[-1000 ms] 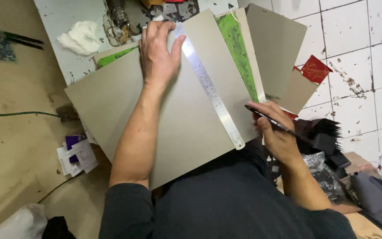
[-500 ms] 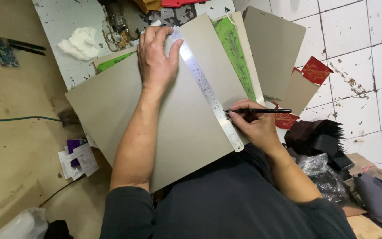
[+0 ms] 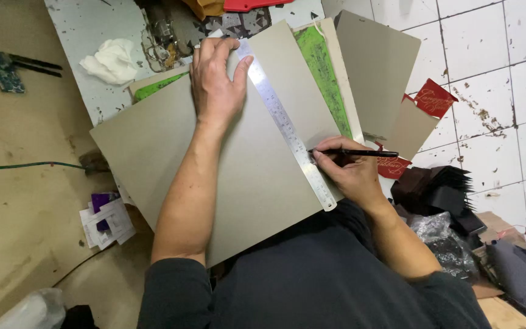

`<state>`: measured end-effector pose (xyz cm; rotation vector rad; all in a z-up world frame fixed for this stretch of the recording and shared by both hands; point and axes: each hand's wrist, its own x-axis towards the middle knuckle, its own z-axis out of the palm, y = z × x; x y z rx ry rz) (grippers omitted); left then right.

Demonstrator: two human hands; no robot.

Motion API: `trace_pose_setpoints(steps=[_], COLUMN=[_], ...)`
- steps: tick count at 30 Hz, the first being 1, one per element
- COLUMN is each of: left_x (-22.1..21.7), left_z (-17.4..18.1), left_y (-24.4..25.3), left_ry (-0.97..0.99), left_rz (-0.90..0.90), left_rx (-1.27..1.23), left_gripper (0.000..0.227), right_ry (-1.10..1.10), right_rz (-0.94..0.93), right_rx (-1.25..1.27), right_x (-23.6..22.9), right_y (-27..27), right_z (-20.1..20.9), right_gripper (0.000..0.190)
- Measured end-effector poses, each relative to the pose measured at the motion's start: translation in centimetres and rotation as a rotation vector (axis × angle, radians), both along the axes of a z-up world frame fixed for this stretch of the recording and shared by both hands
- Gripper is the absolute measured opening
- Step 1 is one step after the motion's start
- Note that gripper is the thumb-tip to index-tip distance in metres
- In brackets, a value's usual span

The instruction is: Measuring and marking material sheets with a ruler and pen, then stacking them on a workbench.

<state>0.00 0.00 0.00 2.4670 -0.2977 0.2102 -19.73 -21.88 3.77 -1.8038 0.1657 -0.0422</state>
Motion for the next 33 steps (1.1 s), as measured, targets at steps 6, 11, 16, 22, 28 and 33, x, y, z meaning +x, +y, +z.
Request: trace_pose_setpoints(steps=[6,11,16,22,28,33], left_x=[-0.1,0.0,-0.1,0.0,0.0,0.0], left_z=[0.2,0.1,0.2,0.0,-0.1,-0.2], left_y=[0.0,0.0,0.0,0.1,0.0,0.1], left_ry=[-0.018,-0.011,-0.018,-0.038,-0.033,-0.039], left_rz=[-0.004,-0.003,-0.006,-0.009,-0.006,-0.013], left_rx=[-0.007,0.006,-0.008,-0.031,-0.029,-0.027], left_gripper=[0.030,0.031,0.031,0.030,0.031,0.031], right_ry=[0.009,-0.013,-0.024,-0.035,-0.035,-0.028], right_rz=[-0.015,0.007,0.000,0.002,-0.010,-0.021], right_rx=[-0.003,0.000,-0.016,-0.059,-0.053,-0.038], right_x=[0.1,0.2,0.5,1.1,1.1,1.0], right_y=[0.0,0.0,0.0,0.1,0.3,0.4], right_z=[-0.2,-0.4,-0.6,-0.5,-0.2,-0.5], right_gripper=[0.006,0.006,0.007,0.007,0.007,0.007])
